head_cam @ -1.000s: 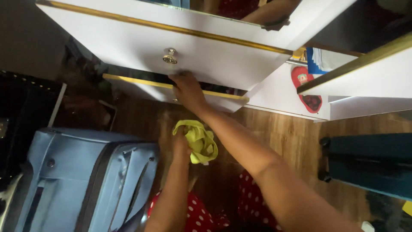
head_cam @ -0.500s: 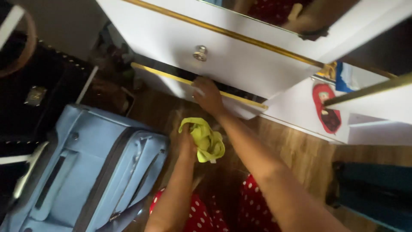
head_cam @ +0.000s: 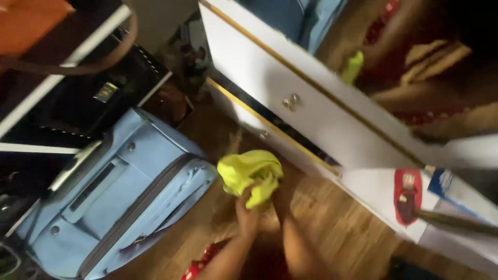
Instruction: The person retrieves a yellow cloth from a drawer, places it in a laundry basket, sweeps the floor with a broom, and then unfolds and positions a grey rug under a bed. The person also moves a suitcase and handles a small bag during the process.
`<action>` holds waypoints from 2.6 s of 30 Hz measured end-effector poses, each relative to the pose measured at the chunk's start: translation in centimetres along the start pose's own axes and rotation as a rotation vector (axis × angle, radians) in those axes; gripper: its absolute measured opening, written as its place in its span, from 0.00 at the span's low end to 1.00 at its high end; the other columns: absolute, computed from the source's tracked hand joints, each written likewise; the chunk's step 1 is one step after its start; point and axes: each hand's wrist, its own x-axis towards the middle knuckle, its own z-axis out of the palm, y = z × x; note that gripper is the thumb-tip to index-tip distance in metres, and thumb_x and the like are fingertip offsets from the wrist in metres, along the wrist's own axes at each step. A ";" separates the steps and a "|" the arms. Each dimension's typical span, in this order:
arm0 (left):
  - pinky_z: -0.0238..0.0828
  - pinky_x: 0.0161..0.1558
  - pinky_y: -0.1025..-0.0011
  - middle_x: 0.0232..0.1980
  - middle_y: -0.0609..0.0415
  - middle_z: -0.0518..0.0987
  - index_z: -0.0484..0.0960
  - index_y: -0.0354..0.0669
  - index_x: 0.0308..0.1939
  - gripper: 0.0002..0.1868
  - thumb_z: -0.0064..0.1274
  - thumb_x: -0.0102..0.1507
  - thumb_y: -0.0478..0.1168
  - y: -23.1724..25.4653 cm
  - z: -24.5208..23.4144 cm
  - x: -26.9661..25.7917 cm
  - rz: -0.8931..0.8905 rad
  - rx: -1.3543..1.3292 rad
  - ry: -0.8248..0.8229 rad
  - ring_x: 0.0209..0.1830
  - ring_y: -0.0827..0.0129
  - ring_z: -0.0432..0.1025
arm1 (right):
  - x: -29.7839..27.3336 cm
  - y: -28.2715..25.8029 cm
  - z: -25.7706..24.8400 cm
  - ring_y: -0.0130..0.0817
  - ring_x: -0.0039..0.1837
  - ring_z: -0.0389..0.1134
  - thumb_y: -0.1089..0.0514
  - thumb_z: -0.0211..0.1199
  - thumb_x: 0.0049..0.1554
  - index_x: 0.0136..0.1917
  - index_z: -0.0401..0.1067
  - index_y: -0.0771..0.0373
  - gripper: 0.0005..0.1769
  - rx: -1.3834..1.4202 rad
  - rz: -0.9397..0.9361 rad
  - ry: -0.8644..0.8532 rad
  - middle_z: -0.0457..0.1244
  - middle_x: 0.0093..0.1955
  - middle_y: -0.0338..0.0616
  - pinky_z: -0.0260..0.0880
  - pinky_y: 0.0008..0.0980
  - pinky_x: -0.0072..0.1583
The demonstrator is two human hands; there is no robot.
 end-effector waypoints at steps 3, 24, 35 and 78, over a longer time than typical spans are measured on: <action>0.70 0.65 0.68 0.59 0.49 0.84 0.81 0.36 0.62 0.24 0.50 0.62 0.30 0.8 -0.8 -2.4 0.039 -0.039 -0.075 0.63 0.64 0.75 | -4.7 3.2 -2.9 0.44 0.58 0.66 0.63 0.61 0.55 0.68 0.63 0.65 0.27 0.077 0.250 0.133 0.64 0.61 0.55 0.68 0.42 0.57; 0.69 0.56 0.65 0.59 0.48 0.82 0.78 0.54 0.69 0.28 0.56 0.63 0.35 35.4 -15.3 -21.9 -0.338 0.304 -1.013 0.54 0.64 0.73 | -24.4 -38.1 -22.0 0.34 0.64 0.66 0.70 0.65 0.45 0.60 0.75 0.65 0.27 0.068 0.332 -0.504 0.68 0.62 0.48 0.65 0.34 0.64; 0.66 0.66 0.59 0.52 0.48 0.86 0.85 0.47 0.58 0.20 0.58 0.62 0.31 52.0 -18.5 -34.7 0.389 0.303 -0.312 0.54 0.58 0.81 | -35.0 -46.8 -28.9 0.38 0.51 0.68 0.58 0.73 0.44 0.47 0.84 0.61 0.15 -0.565 -0.695 -1.040 0.72 0.43 0.45 0.68 0.40 0.56; 0.71 0.57 0.66 0.59 0.49 0.80 0.75 0.33 0.66 0.29 0.61 0.64 0.43 59.7 -64.0 -57.3 -0.121 -0.290 -0.153 0.55 0.68 0.74 | -70.9 -68.8 10.8 0.37 0.57 0.71 0.56 0.62 0.62 0.65 0.71 0.70 0.21 -0.015 0.303 -1.354 0.70 0.59 0.48 0.72 0.37 0.57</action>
